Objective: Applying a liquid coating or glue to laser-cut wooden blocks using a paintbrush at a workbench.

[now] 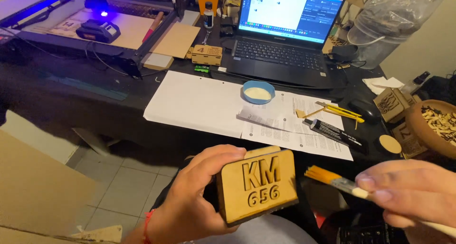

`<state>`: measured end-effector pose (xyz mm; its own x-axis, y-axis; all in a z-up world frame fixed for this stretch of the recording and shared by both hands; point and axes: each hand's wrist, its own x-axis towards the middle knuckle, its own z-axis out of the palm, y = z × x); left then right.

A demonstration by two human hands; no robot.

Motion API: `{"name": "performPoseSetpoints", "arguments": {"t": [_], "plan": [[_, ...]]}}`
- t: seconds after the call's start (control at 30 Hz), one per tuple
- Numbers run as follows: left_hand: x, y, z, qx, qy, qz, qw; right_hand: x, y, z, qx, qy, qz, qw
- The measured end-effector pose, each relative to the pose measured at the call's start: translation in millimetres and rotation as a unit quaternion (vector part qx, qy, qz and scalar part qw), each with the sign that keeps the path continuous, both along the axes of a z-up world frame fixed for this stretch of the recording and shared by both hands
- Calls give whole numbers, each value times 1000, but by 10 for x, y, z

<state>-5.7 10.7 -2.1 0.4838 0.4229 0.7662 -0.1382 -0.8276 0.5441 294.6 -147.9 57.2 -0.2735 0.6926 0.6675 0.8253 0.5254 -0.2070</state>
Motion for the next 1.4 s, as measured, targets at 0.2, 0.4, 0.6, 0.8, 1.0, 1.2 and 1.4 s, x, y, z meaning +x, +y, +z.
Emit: {"name": "performPoseSetpoints", "arguments": {"t": [0.2, 0.4, 0.6, 0.8, 1.0, 1.2, 1.4], "plan": [[13, -80, 24, -91, 18, -22, 995, -536, 119, 358, -21, -73, 4, 997], [8, -8, -26, -45, 7, -41, 998, -523, 44, 311, -145, -85, 88, 982], [16, -58, 60, -2, -22, -62, 998, -608, 131, 344, -103, 3, 110, 989], [-23, -108, 81, -47, 6, -108, 993, -726, 233, 358, -35, 46, -61, 996], [-39, -154, 97, -90, 39, -88, 991, -919, 175, 75, 56, 209, -145, 965], [1, -181, 87, -54, -2, -17, 998, -1070, 199, -81, 3, 247, -73, 966], [-1, -114, -6, -20, -3, -16, 1000, -1136, 96, -70, -82, 283, -135, 946]]}}
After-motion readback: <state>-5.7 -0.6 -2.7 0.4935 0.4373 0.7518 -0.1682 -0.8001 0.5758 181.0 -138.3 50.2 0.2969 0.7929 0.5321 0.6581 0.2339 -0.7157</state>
